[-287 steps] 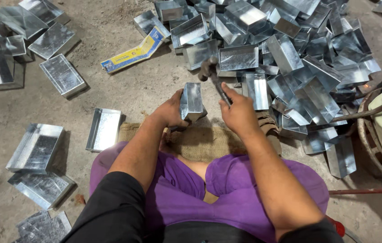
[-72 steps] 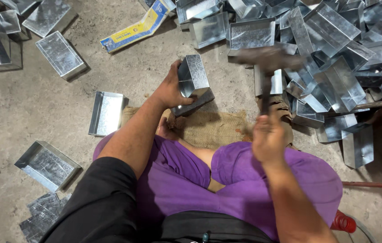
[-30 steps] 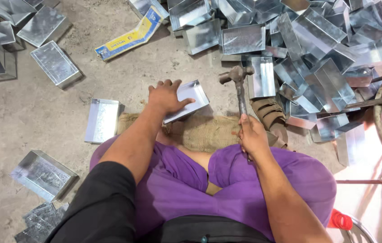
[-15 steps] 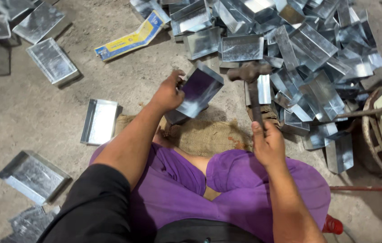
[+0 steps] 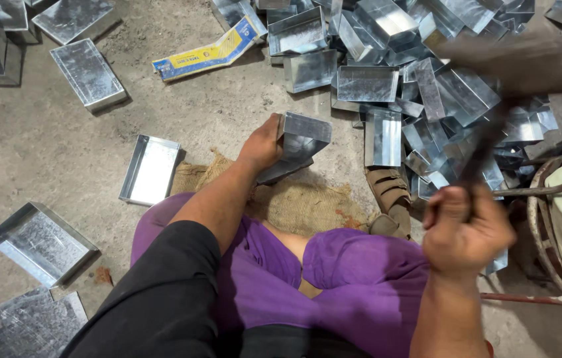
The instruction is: The person sits on the floor and repeatedly hammers small rectangular metal boxes with a hammer. They pick up each box, place it on a cloth, strike it several times, and then set it aside.
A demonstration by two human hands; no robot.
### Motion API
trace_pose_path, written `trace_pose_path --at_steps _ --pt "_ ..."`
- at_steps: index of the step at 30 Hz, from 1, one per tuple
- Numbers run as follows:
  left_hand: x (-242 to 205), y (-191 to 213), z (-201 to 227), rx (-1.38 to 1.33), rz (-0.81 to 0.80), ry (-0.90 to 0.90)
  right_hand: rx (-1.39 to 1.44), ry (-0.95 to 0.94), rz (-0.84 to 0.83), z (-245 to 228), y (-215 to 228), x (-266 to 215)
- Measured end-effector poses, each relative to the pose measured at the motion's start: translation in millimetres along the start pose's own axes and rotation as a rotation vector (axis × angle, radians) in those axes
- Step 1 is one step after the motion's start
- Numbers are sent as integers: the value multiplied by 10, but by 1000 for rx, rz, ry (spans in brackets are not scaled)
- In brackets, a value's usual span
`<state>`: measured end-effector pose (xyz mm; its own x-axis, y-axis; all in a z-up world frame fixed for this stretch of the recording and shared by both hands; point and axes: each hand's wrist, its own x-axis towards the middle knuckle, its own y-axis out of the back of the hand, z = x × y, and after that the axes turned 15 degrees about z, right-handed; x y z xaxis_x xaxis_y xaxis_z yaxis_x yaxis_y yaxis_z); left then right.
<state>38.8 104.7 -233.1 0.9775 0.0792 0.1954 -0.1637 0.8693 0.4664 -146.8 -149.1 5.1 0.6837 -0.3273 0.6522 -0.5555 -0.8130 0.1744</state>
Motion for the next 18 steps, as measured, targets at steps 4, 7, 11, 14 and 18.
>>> trace_pose_path --at_steps 4,7,11,14,18 --pt "-26 4 41 14 -1 24 208 104 174 173 -334 152" --pt "-31 -7 25 24 23 -36 -108 2 -36 368 -761 45" --pt "-39 -51 -10 -3 65 -50 -616 -69 -534 355 -1012 32" --pt "-39 -104 -58 49 36 -60 -518 -91 -389 129 -955 56" --pt "-88 -176 -173 43 31 -90 -246 85 -157 -59 -729 100"
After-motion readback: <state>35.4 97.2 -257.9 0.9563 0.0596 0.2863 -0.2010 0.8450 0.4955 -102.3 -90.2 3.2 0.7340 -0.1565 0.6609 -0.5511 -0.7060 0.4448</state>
